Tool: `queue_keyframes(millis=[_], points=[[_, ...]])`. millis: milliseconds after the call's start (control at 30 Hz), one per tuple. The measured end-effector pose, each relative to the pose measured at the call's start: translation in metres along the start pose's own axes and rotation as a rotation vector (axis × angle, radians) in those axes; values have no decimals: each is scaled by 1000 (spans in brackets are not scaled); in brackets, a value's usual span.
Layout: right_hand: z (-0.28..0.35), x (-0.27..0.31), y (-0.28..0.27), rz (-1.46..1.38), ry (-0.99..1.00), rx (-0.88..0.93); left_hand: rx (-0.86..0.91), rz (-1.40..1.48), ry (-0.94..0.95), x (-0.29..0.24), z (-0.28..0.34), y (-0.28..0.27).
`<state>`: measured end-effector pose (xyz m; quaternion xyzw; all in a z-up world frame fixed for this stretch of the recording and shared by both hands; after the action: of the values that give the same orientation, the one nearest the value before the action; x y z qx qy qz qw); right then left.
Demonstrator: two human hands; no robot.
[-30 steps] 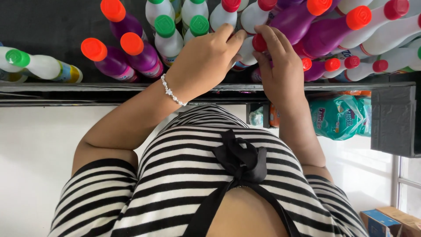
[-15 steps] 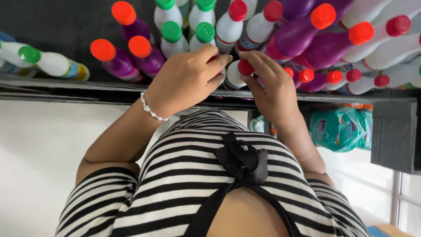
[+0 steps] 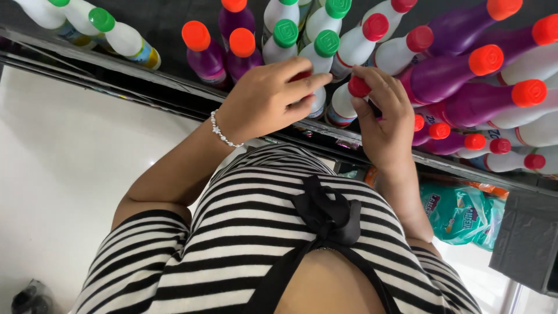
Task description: Organizing and arranging various liquid cleaning bottles on a grocery store shelf.
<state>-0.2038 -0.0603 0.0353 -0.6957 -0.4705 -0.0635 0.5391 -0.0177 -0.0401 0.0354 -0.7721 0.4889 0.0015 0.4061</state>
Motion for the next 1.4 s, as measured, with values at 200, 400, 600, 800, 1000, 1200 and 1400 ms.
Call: queue_keyframes(millis=[200,400,600,800,1000,1200,1400], points=[[17,-30,0,-312,-9,-177,-192,110,-20,-2,-1,-52],[-11,-2,-42,-660,-163,-492,-720,222,-73,26,33,-144],[-60,51,-45,-771,-350,-557,-1252,279,-48,33,81,-217],[-140,96,36,-755,-484,-507,-710,-300,-206,67,62,-193],[-199,116,122,-370,-364,-153,-505,-257,-392,129,74,-156],[-196,130,171,150,-498,131,-413,-286,-428,148,76,-152],[-195,109,194,288,-356,321,-372,-520,-382,143,72,-148]])
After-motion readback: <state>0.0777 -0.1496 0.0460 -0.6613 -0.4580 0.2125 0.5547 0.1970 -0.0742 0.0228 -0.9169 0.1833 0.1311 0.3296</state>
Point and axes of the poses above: each hand's wrist, its own z-axis away from the middle knuckle, its own y-axis out of the palm, x = y × z, the point moved 8 cm from there along -z, towards the middle knuckle, and after that the axes turned 3 degrees about z, right-handed, at the moved point
